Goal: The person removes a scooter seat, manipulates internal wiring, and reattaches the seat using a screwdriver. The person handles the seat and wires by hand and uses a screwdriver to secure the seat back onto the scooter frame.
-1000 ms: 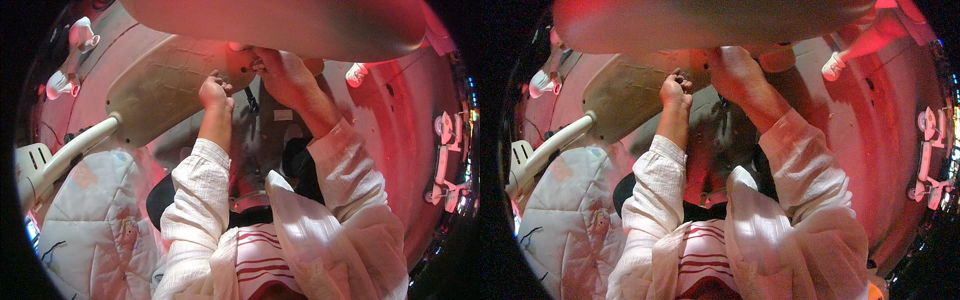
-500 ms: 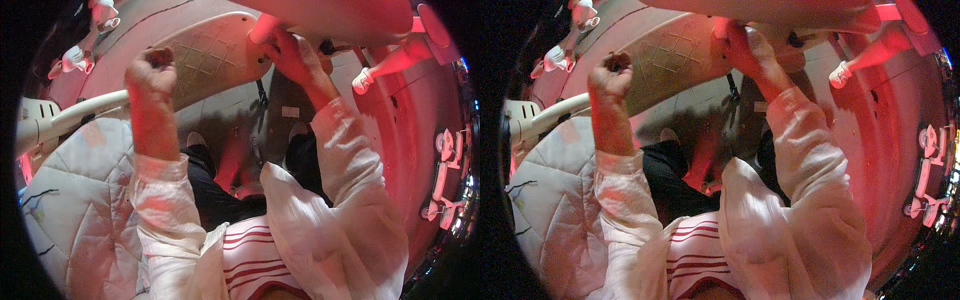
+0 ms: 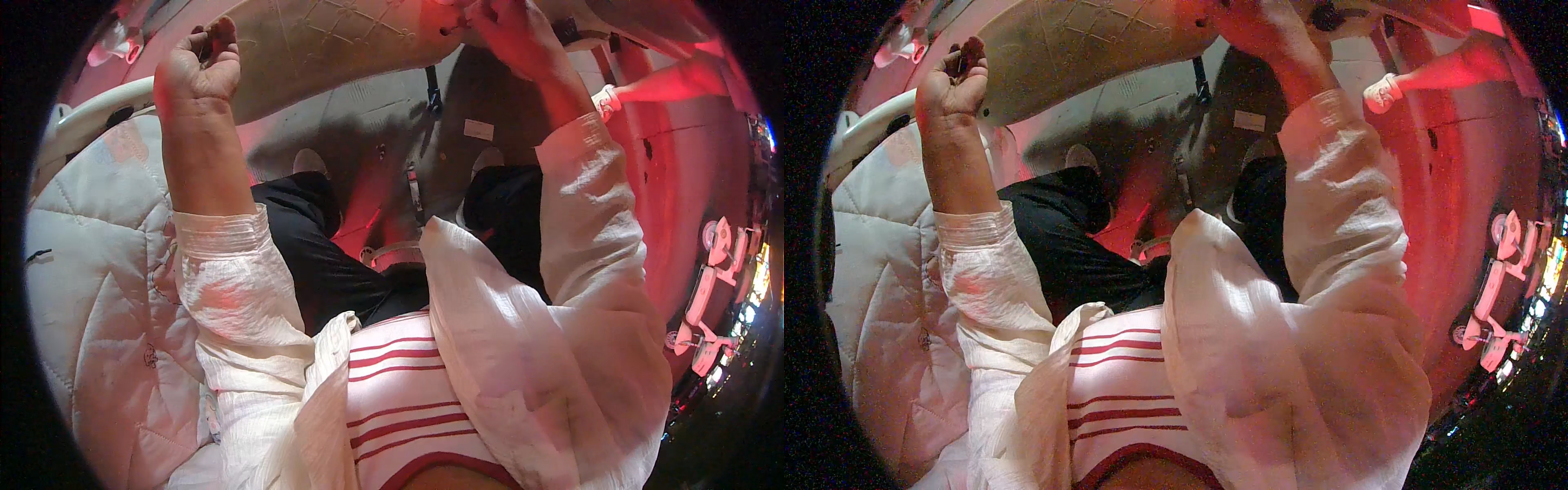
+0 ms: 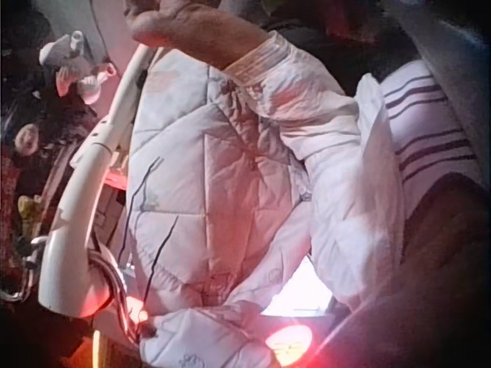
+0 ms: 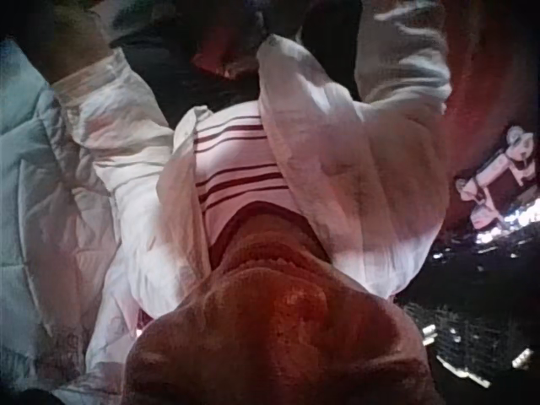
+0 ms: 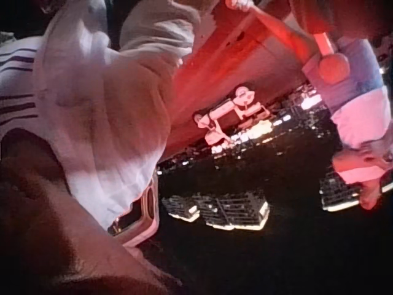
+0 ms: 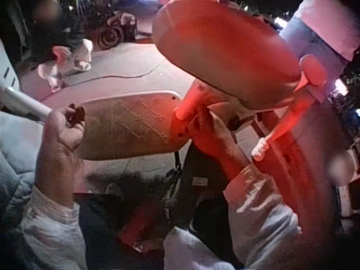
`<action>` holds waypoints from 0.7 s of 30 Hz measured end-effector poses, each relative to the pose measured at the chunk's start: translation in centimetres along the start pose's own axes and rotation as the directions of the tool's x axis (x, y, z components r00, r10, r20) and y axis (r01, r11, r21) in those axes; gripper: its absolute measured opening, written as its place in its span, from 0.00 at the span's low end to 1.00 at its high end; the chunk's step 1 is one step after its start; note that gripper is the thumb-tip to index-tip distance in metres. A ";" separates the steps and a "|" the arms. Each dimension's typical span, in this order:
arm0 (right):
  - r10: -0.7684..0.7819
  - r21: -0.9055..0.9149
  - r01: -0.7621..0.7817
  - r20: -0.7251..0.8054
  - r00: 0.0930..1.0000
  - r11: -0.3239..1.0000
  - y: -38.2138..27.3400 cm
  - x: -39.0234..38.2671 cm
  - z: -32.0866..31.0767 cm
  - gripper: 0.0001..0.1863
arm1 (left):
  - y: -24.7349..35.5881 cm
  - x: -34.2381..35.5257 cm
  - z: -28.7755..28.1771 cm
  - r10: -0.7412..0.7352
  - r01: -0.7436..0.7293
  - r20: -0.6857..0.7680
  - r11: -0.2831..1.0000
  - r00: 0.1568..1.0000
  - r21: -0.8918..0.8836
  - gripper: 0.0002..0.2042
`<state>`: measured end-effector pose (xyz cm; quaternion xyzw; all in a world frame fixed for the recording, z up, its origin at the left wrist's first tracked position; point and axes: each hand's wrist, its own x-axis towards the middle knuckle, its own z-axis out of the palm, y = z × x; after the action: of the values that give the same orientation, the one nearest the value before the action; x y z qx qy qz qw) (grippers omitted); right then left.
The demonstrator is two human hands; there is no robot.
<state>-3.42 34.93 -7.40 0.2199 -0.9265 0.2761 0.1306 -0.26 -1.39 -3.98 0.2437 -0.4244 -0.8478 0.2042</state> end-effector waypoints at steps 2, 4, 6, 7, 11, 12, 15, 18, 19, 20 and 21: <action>0.009 -0.017 -0.009 -0.001 1.000 1.000 0.2 -0.1 -0.4 0.22 | 0.4 -3.9 -0.1 0.332 -0.441 0.296 0.752 0.896 0.491 0.11; 0.012 -0.020 -0.012 0.001 1.000 1.000 0.1 0.0 -0.6 0.22 | 1.2 -8.2 -0.6 0.381 -0.753 0.669 0.130 0.638 0.644 0.13; 0.013 -0.025 -0.013 0.004 1.000 1.000 0.4 -0.3 -0.5 0.23 | 1.3 -10.0 -0.8 0.264 -0.812 0.810 -0.130 0.524 0.568 0.15; 0.012 -0.021 -0.012 0.004 1.000 1.000 0.4 -0.2 -0.5 0.23 | 1.6 -10.5 -0.7 0.250 -0.815 0.797 -0.046 0.550 0.577 0.16; 0.013 -0.019 -0.013 0.011 1.000 1.000 0.3 -0.2 -0.4 0.24 | 1.5 -10.2 -0.8 0.303 -0.820 0.774 0.046 0.556 0.571 0.06; 0.013 -0.020 -0.012 0.011 1.000 1.000 0.4 -0.1 -0.4 0.25 | 1.4 -10.0 -0.9 0.306 -0.831 0.789 0.016 0.533 0.556 0.06; 0.008 -0.013 -0.008 0.014 1.000 1.000 0.3 0.0 -0.1 0.25 | 1.4 -9.2 -1.5 0.302 -0.847 0.829 -0.108 0.471 0.520 0.06; -0.001 -0.015 0.001 0.010 1.000 1.000 0.5 0.0 0.0 0.26 | 1.1 -5.9 -0.9 0.383 -0.658 0.539 0.511 0.750 0.554 0.07; -0.003 -0.023 0.003 0.010 1.000 1.000 0.6 -0.1 -0.1 0.27 | 0.7 -1.1 0.1 0.128 -0.173 0.226 0.966 0.966 0.193 0.08; -0.003 -0.025 0.003 0.009 1.000 1.000 0.9 -0.1 -0.1 0.27 | 0.3 1.5 1.1 -0.319 0.335 0.105 0.872 0.942 -0.356 0.10; -0.017 -0.010 0.017 0.011 1.000 1.000 0.4 0.3 0.4 0.27 | 1.2 1.3 1.1 -0.284 0.281 0.038 0.903 0.958 -0.324 0.10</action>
<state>-3.97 34.93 -7.77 0.2285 -0.9266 0.2693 0.1288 -1.83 -2.07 -2.77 0.2695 -0.2374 -0.9257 0.1189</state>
